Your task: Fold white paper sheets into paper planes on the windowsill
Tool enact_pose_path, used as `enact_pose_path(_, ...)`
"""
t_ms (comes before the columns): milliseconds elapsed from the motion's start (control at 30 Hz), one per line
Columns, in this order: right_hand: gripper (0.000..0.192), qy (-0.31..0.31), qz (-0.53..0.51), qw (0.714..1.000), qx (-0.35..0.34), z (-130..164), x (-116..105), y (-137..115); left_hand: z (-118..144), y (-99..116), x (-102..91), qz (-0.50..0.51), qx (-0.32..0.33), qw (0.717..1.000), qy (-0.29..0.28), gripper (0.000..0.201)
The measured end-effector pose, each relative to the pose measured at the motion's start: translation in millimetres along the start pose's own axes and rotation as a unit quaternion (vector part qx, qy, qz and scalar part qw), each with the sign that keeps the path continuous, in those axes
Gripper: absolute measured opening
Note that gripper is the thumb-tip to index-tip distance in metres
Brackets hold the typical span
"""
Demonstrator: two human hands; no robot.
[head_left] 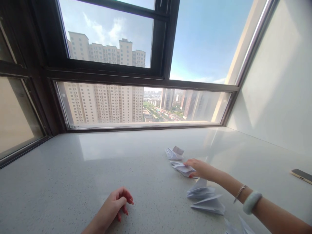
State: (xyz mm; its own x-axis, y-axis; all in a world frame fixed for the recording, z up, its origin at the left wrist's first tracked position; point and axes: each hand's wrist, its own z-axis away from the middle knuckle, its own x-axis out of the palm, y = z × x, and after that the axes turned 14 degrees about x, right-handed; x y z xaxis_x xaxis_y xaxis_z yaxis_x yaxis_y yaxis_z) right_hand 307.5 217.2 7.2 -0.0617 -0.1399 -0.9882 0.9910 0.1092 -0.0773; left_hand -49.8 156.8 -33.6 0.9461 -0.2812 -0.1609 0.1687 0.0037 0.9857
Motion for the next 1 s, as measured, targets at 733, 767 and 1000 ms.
enact_pose_path(733,0.034,0.073,-0.12,0.99,0.011,24,7,17,0,-19,-13.9,0.036,-0.038,0.999,0.0,0.017)
enact_pose_path(767,0.034,0.08,-0.122,0.989,0.012,24,7,18,0,-21,-14.1,0.027,-0.036,0.999,-0.005,0.017)
enact_pose_path(1000,0.034,0.101,-0.122,0.987,0.008,33,-1,13,1,-13,-7.5,-0.019,-0.024,0.999,-0.024,0.015)
